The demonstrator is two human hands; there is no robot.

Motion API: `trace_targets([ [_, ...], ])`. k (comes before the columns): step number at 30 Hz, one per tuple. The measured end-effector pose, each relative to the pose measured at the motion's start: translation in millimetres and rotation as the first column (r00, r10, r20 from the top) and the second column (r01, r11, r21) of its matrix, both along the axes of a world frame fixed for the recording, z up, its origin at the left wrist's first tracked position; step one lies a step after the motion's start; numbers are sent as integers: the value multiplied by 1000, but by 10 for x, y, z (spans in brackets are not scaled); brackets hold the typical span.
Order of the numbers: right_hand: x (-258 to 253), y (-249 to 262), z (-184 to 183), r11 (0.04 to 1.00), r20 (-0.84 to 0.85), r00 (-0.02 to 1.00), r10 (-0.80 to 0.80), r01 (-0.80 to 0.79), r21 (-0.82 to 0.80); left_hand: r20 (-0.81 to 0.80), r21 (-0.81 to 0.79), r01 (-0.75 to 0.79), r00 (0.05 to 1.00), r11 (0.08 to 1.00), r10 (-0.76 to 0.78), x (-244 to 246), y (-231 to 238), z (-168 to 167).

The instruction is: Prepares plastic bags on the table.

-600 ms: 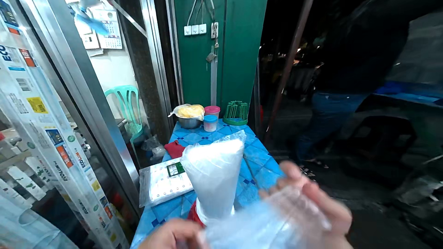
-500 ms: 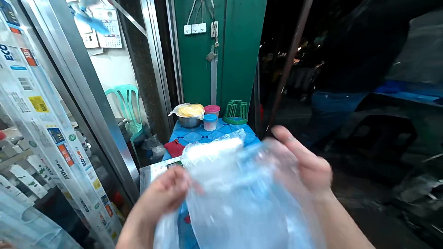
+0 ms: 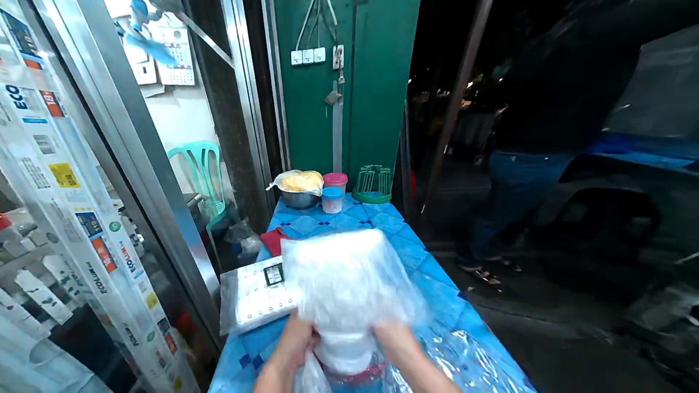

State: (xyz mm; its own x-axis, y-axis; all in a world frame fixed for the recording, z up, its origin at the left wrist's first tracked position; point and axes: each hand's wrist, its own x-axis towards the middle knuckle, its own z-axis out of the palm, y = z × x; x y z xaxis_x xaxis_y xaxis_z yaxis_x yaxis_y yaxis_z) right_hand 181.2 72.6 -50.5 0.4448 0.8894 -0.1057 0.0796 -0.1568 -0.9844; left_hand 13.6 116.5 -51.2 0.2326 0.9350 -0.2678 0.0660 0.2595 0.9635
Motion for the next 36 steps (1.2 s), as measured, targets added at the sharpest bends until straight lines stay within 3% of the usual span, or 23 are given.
trace_targets([
  [3,-9,-32,-626,995,153,988,25,-10,-103,-53,21,51,997,998,-50,42,75,-472],
  [5,12,-38,-628,991,134,991,31,-13,-133,-96,48,59,994,997,-54,16,65,-503],
  [8,30,-122,-439,985,-151,988,-36,10,-175,-129,-18,25,991,1000,-27,-49,-79,-352],
  [11,-23,-295,-193,983,-413,909,-52,-27,-182,-88,-52,49,995,997,-54,-132,-238,-217],
  [13,-96,-361,-251,983,-291,957,-11,-43,-177,-205,-22,91,974,996,-94,-138,-277,-302],
  [15,-94,-352,-416,982,-24,999,48,-52,-180,-324,2,118,940,993,-111,-132,-251,-452],
  [18,-3,-241,-509,970,225,969,98,-43,-239,-426,42,119,900,992,-90,-110,-147,-487],
  [22,9,-179,-235,925,427,872,239,-71,-373,-358,196,176,929,965,-97,-123,72,-451],
  [25,-117,-123,-44,870,614,705,354,-8,-493,-428,224,278,889,934,-162,-113,227,-356],
  [29,-170,-40,-8,850,667,604,436,-33,-525,-481,181,374,840,910,-250,-63,358,-265],
  [33,93,50,-93,852,534,694,483,-231,-470,-447,159,407,842,900,-302,-1,437,-210],
  [36,224,134,-228,876,475,752,456,-285,-390,-377,181,387,876,904,-299,49,460,-247],
])
